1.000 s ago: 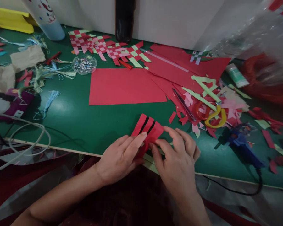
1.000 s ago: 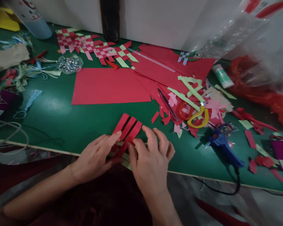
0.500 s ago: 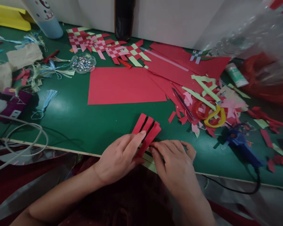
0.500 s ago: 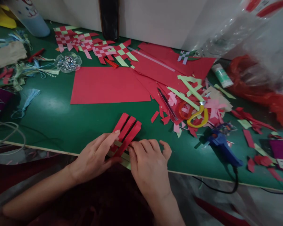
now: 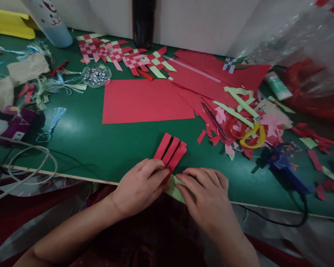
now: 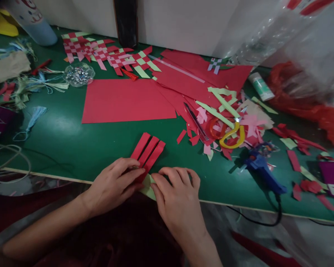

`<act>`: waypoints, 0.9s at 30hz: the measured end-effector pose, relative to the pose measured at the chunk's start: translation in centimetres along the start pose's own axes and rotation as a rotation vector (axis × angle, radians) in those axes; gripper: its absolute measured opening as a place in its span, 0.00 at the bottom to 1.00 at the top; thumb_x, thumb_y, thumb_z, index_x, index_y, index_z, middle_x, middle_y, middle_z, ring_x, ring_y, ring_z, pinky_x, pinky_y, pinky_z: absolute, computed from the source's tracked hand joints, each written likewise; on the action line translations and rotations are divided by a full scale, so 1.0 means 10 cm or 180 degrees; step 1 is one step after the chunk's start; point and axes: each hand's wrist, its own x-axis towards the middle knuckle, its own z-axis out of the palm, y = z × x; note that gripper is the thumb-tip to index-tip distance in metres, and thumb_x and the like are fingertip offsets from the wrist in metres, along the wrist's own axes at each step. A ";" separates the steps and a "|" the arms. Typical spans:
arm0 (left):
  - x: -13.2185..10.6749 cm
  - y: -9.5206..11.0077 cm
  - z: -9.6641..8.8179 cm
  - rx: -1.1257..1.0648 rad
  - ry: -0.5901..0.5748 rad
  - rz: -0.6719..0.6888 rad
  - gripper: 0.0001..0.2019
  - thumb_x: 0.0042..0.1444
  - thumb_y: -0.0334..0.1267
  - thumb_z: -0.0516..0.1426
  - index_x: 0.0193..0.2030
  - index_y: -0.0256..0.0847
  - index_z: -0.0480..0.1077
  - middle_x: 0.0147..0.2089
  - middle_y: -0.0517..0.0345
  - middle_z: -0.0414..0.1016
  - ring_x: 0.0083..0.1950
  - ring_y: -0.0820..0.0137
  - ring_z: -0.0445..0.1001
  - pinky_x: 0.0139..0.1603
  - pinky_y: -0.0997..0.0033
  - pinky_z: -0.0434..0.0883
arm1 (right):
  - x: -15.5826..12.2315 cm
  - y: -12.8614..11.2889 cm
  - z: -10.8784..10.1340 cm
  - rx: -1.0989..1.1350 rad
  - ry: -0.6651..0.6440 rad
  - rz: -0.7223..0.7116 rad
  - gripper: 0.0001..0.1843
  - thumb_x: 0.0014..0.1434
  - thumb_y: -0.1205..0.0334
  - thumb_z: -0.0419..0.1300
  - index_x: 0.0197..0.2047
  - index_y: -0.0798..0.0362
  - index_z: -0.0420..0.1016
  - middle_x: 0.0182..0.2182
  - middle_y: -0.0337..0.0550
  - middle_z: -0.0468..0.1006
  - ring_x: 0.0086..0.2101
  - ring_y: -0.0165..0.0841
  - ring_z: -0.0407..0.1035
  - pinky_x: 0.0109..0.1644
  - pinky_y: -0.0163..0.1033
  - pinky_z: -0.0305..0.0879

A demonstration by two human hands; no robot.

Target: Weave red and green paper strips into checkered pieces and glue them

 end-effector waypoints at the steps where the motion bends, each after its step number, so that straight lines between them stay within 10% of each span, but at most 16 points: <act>1: 0.00 0.00 0.00 0.0009 -0.0005 0.0020 0.12 0.62 0.33 0.56 0.52 0.36 0.68 0.50 0.49 0.69 0.48 0.63 0.71 0.51 0.60 0.76 | -0.01 0.00 0.00 0.0012 -0.0009 0.0002 0.09 0.66 0.60 0.56 0.43 0.45 0.78 0.40 0.41 0.78 0.43 0.38 0.67 0.52 0.49 0.53; 17: -0.03 -0.05 -0.08 -0.1413 0.0491 -0.0651 0.18 0.54 0.20 0.48 0.50 0.40 0.60 0.42 0.55 0.68 0.41 0.72 0.70 0.43 0.69 0.73 | -0.02 0.01 0.02 0.0065 0.0024 0.0072 0.10 0.65 0.60 0.55 0.43 0.45 0.78 0.41 0.42 0.78 0.44 0.39 0.67 0.51 0.48 0.54; 22: -0.07 -0.04 -0.10 -0.1158 0.0969 -0.0191 0.13 0.56 0.20 0.51 0.45 0.40 0.64 0.41 0.54 0.70 0.44 0.69 0.71 0.44 0.66 0.73 | -0.01 0.01 0.01 0.0193 0.0042 0.0098 0.10 0.66 0.60 0.54 0.43 0.46 0.78 0.41 0.42 0.78 0.44 0.38 0.66 0.52 0.48 0.53; 27: -0.13 0.03 -0.18 -0.0307 0.0579 0.0535 0.09 0.56 0.23 0.56 0.42 0.38 0.70 0.42 0.52 0.73 0.45 0.67 0.72 0.47 0.63 0.76 | 0.00 0.01 0.00 0.0198 0.0027 0.0059 0.10 0.66 0.60 0.54 0.43 0.45 0.77 0.41 0.40 0.78 0.43 0.38 0.66 0.51 0.48 0.53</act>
